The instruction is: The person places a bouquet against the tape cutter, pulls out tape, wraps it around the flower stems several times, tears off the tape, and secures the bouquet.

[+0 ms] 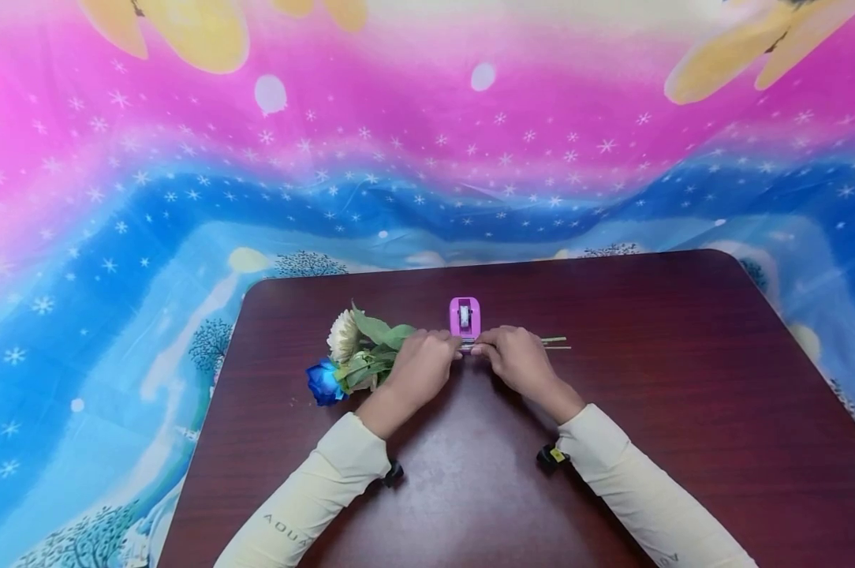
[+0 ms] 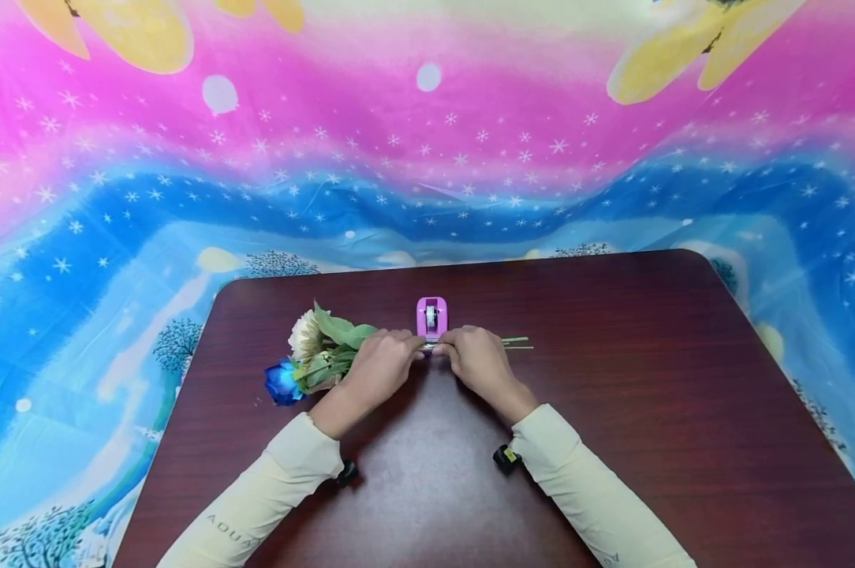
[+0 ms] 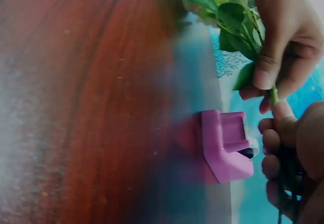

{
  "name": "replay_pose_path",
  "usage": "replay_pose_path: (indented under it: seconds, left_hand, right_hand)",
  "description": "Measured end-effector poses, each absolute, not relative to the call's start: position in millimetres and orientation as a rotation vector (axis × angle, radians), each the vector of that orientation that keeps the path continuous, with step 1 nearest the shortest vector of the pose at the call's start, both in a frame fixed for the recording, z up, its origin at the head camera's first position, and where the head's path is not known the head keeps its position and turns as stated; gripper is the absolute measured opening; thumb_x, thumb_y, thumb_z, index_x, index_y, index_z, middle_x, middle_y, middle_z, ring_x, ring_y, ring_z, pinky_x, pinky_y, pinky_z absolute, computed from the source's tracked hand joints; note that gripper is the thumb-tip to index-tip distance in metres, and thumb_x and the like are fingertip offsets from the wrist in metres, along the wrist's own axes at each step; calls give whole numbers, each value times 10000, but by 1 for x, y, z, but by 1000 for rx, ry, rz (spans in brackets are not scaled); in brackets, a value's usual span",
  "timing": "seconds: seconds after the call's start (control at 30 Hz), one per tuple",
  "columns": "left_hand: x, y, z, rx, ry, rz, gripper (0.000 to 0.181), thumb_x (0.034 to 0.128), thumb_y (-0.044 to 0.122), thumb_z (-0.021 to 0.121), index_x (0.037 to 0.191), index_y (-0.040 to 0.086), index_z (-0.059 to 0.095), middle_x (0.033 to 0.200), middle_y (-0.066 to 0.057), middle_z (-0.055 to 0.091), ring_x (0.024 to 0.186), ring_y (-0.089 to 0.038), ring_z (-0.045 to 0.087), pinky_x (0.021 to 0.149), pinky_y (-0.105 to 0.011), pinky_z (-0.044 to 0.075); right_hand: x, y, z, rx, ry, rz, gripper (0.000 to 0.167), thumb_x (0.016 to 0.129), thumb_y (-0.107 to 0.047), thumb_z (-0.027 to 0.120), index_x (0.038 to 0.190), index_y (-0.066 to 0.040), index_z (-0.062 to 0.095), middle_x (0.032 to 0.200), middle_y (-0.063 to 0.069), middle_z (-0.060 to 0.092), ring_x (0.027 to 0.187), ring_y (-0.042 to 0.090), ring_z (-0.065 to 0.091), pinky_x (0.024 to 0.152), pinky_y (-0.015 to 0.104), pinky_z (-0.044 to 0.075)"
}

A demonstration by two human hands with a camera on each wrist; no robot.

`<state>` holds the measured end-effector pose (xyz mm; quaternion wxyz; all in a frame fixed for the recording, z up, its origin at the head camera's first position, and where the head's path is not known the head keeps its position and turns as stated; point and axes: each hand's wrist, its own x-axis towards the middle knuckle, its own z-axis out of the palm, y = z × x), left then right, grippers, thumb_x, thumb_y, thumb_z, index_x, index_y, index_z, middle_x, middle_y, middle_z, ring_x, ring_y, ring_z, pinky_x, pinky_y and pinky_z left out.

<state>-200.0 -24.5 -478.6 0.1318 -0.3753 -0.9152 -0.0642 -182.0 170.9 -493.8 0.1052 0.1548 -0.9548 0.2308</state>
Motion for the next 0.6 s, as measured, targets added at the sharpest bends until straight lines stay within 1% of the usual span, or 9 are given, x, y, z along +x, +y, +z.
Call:
replay_pose_path:
  seconds: [0.07, 0.13, 0.2, 0.3, 0.4, 0.53, 0.6]
  left_hand:
    - [-201, -24, -476, -1082, -2715, -279, 111, 975, 202, 693, 1004, 119, 760, 863, -11, 748, 746, -183, 695, 665, -323, 522]
    - [-202, -24, -475, -1072, -2745, -328, 109, 976, 203, 692, 998, 126, 766, 854, -8, 744, 729, -187, 692, 649, -324, 528]
    - [-203, -24, -474, -1053, -2756, -329, 95, 968, 211, 705, 975, 147, 775, 824, 3, 735, 692, -187, 686, 601, -327, 527]
    - [-203, -24, -474, -1007, -2757, -304, 76, 952, 237, 728, 931, 192, 785, 754, 29, 715, 617, -173, 666, 510, -319, 495]
    - [-202, -24, -474, -957, -2750, -285, 55, 933, 258, 749, 927, 233, 798, 723, 50, 714, 586, -155, 653, 471, -312, 460]
    - [-201, -23, -478, -931, -2698, -253, 19, 878, 230, 799, 896, 226, 801, 708, 59, 706, 581, -156, 650, 478, -329, 466]
    - [-200, -23, -480, -934, -2644, -221, 30, 853, 179, 807, 862, 205, 794, 688, 56, 690, 575, -161, 646, 487, -334, 479]
  right_hand:
    - [-181, 170, -495, 469, -2767, 650, 127, 925, -254, 749, 917, -139, 804, 842, 23, 761, 763, 191, 709, 671, 420, 582]
    - [-181, 170, -497, 491, -2716, 624, 128, 924, -249, 751, 908, -130, 797, 842, 20, 763, 769, 194, 705, 682, 411, 579]
    - [-181, 170, -499, 523, -2664, 601, 126, 923, -241, 752, 897, -124, 790, 838, 13, 766, 769, 191, 694, 687, 393, 564]
    - [-182, 170, -503, 564, -2613, 572, 127, 921, -244, 752, 892, -123, 777, 818, 1, 758, 749, 181, 659, 665, 365, 508]
    - [-182, 170, -504, 586, -2624, 583, 124, 929, -246, 743, 912, -125, 763, 838, 0, 757, 757, 182, 641, 653, 354, 465]
    - [-183, 171, -502, 561, -2749, 658, 155, 979, -265, 688, 976, -119, 741, 920, 19, 763, 820, 189, 677, 742, 383, 531]
    - [-183, 171, -500, 528, -2834, 702, 185, 1013, -287, 638, 1012, -124, 726, 944, 16, 754, 840, 178, 689, 785, 400, 557]
